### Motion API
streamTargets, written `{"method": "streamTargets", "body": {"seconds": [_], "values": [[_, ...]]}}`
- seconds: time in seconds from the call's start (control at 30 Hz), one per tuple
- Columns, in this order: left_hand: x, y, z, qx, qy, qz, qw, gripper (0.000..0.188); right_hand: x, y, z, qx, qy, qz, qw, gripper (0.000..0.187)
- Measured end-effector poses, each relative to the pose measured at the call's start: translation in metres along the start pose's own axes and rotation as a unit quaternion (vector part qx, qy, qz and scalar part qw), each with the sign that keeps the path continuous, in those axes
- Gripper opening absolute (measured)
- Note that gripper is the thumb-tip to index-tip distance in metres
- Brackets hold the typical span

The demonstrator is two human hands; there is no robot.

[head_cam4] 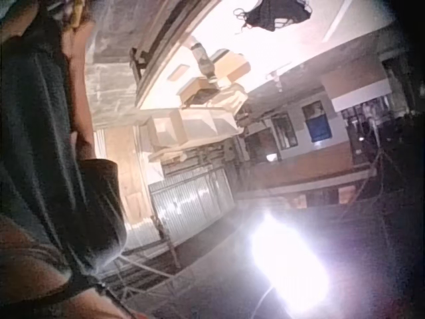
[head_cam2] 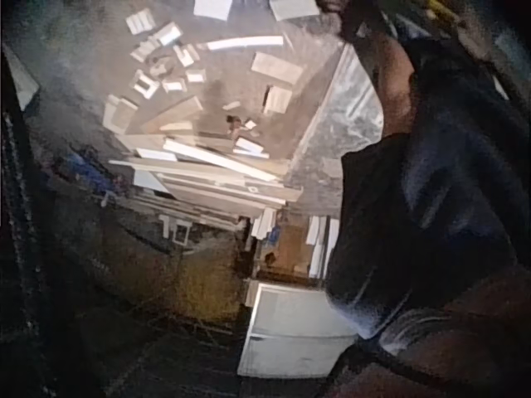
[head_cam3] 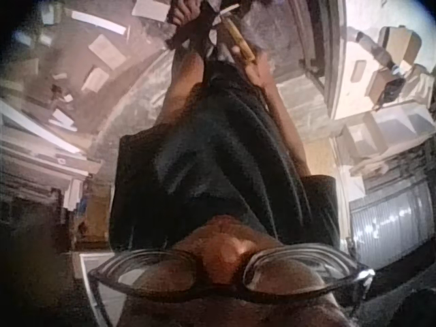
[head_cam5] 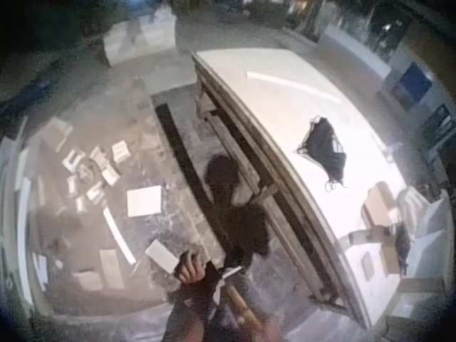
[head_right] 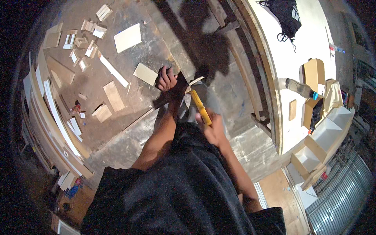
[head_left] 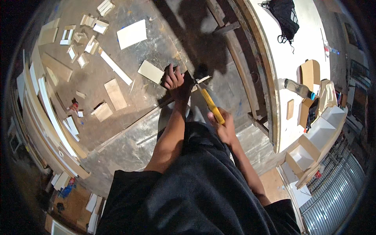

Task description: The person cuts a wooden strip using a handsaw, applies glue to the wooden pieces, and attaches them together onto a wooden block by hand.

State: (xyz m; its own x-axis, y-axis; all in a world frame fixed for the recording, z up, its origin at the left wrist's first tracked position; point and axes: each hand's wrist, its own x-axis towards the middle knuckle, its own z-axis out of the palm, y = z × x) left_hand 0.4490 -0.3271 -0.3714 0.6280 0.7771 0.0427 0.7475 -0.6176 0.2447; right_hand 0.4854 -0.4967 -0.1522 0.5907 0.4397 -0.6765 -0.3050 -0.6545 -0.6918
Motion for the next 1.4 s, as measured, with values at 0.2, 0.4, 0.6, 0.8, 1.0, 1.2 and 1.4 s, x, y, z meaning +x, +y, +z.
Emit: {"method": "streamTargets", "body": {"seconds": [0.2,0.4,0.6,0.8,1.0,1.2,1.4], "values": [[0.002,0.018,-0.006,-0.039,0.02,0.007,0.999,0.05,0.003,0.0,-0.003,-0.039,0.022,0.011,0.999,0.039],[0.003,0.007,0.007,0.007,0.047,0.023,0.999,0.044,0.002,0.008,-0.003,0.013,0.007,0.015,1.0,0.041],[-0.004,0.001,0.009,0.003,0.046,0.019,0.999,0.048,-0.004,0.007,-0.004,0.011,0.026,-0.027,0.999,0.041],[-0.002,0.015,-0.001,0.011,0.036,0.025,0.999,0.049,-0.016,0.014,-0.011,0.025,0.043,-0.002,0.999,0.046],[-0.003,0.012,-0.005,0.009,0.021,0.026,0.999,0.049,-0.023,-0.008,-0.013,-0.01,0.027,0.035,0.999,0.044],[-0.009,0.01,-0.002,-0.003,0.022,0.025,0.999,0.046,0.005,-0.007,-0.002,-0.007,0.05,-0.009,0.999,0.041],[-0.004,-0.005,0.007,0.009,0.029,0.027,0.999,0.048,0.002,0.003,-0.004,0.022,0.034,-0.038,0.998,0.045]]}}
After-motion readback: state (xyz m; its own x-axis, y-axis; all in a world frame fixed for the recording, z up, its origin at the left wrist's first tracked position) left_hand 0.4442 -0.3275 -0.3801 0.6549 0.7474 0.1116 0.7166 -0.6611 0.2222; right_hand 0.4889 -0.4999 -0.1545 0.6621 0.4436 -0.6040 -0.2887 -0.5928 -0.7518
